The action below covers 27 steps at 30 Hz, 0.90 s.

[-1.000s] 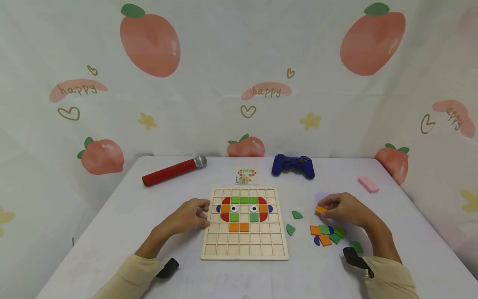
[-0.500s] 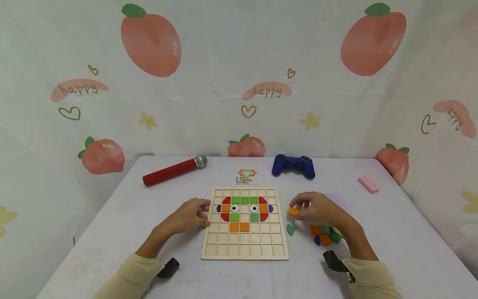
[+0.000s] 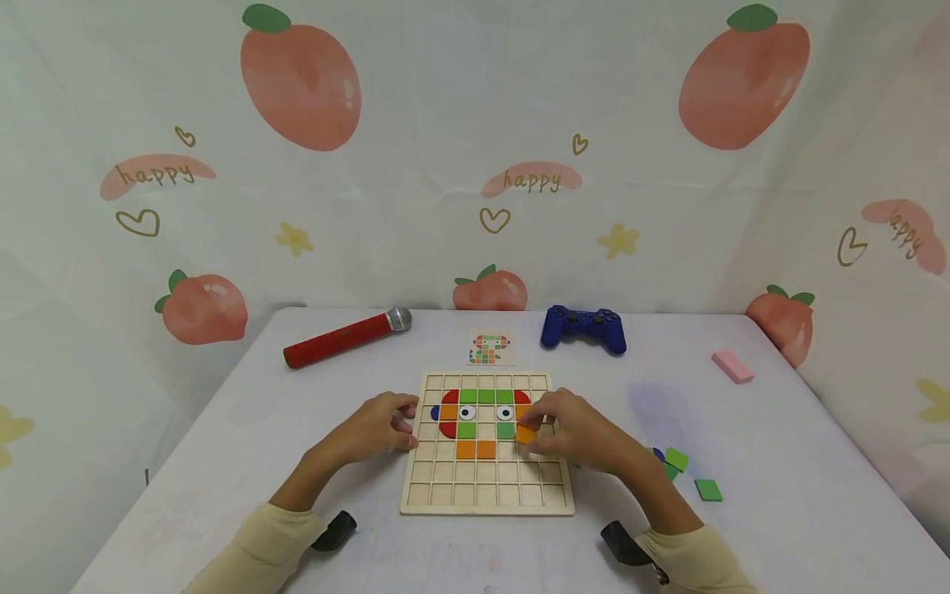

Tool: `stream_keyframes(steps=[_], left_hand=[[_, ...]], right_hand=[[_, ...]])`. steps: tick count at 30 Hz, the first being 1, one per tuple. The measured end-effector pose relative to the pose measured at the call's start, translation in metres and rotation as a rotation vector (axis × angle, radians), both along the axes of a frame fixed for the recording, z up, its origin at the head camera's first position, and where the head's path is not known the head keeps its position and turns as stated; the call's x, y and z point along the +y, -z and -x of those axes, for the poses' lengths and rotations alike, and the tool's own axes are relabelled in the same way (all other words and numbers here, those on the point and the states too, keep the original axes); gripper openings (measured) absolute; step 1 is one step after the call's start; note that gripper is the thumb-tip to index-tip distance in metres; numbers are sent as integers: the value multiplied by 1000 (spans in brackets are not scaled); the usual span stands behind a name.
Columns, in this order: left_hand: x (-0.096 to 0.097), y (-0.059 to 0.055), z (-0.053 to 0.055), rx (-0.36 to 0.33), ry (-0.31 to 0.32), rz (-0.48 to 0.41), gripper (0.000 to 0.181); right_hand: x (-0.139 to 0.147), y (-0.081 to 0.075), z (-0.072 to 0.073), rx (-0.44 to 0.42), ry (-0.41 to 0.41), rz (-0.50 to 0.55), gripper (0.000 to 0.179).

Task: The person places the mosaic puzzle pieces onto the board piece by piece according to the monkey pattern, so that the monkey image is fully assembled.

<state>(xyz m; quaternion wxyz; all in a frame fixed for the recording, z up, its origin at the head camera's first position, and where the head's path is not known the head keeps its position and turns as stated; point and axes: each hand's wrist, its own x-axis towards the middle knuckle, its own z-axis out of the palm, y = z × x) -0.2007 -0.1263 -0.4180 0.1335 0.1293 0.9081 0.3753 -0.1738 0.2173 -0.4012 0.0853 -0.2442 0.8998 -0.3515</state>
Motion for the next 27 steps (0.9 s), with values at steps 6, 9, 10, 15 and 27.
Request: stream_keyframes(steps=[6,9,10,15,27], left_hand=[[0,1,1,5,3,2,62],[0,1,1,4,1,5,63],[0,1,1,3,0,6,63],[-1,0,0,-2,0,11,63],[0,0,1,0,4,-3,63]], right_hand=[[-22,4,-7,5,-39,-2,23],[-30,7,-10,25,-64,-17,22],[-33,7,-11,23,-69,-21,22],[-44,9,-15,4,-75,-61,24],[-52,14,-19,54,-101,-116,23]])
